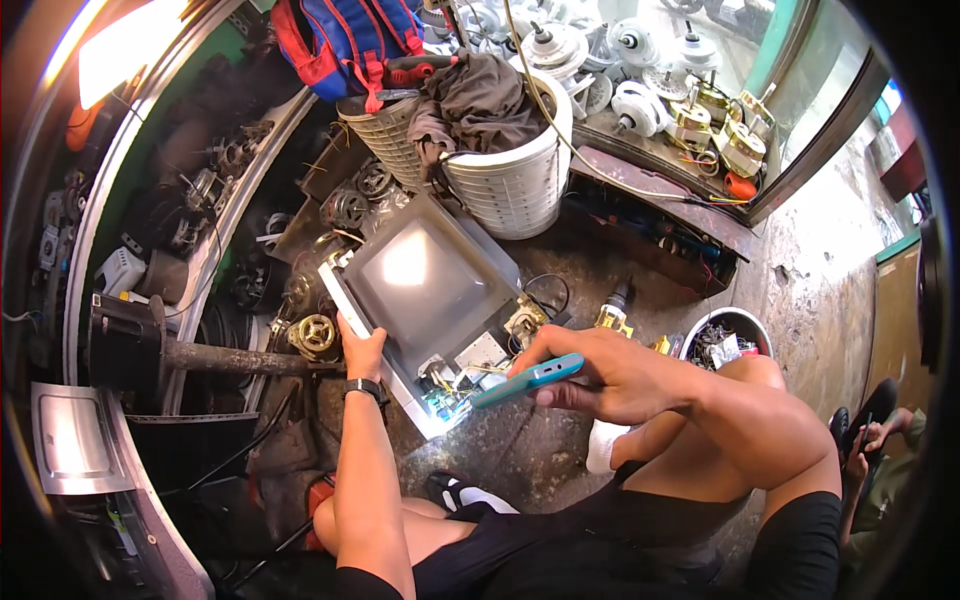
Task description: The person unscrews and removes the outer metal cover of a microwave with a power drill and takes out the glass turntable plate. They then illuminate the microwave's interior with a phone flashlight, detach an internal sheet, and handle the exposed circuitry.
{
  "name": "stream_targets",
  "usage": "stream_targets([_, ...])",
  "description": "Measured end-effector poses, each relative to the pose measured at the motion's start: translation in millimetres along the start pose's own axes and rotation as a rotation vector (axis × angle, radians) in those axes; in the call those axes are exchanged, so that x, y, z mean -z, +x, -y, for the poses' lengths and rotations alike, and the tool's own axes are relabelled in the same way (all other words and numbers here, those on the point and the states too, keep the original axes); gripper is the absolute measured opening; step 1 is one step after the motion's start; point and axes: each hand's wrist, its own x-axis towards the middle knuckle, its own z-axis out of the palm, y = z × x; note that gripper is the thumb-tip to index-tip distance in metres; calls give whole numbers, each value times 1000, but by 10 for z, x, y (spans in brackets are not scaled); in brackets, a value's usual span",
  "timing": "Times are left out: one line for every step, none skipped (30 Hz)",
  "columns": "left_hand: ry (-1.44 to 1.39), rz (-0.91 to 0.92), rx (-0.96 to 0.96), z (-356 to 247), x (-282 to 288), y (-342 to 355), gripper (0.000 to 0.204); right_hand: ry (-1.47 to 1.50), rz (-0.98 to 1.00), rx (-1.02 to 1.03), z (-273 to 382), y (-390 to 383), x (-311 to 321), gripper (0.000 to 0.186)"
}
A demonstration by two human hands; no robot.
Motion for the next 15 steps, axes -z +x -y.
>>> stream_targets([2,5,3,18,-14,2,93,-26,-26,-34,23,-3,3,33])
stream_targets([30,-16,2,33,-25,3,94,-54,-51,-68,44,-4,5,33])
stream_targets([58,-37,0,44,-38,4,95,-52,-55,-72,60,2,6,33])
stream_targets([58,-35,3,68,-33,2,95,-66,-59,-91,76,19,7,32])
stream_targets([138,-58,14,88,-26,2,97,-81,-62,-109,117,41,13,31])
stream_targets([217,-80,24,109,-33,-5,99,-71,-16,-203,209,49,39,29])
stream_targets([218,-79,21,133,-35,-5,99,-72,-19,-200,212,57,29,29])
stream_targets([267,-109,-19,157,-35,-18,98,-111,-12,-144,200,61,15,29])
stream_targets([317,-140,-59,174,-10,-35,97,-150,-4,-87,210,66,3,28])
stream_targets([316,-139,-61,180,9,-66,97,-151,-7,-87,237,74,4,28])
stream_targets([249,-122,-33,181,52,-99,93,-145,24,-119,280,94,13,27])
stream_targets([182,-109,-6,175,109,-125,90,-139,58,-148,318,113,14,26])
stream_targets([177,-110,-6,134,115,-173,90,-144,60,-149,327,105,14,26])
stream_targets([154,-90,42,85,163,-227,85,-168,25,-102,329,110,2,26])
stream_targets([131,-74,89,29,233,-284,82,-192,-8,-51,338,131,-15,26])
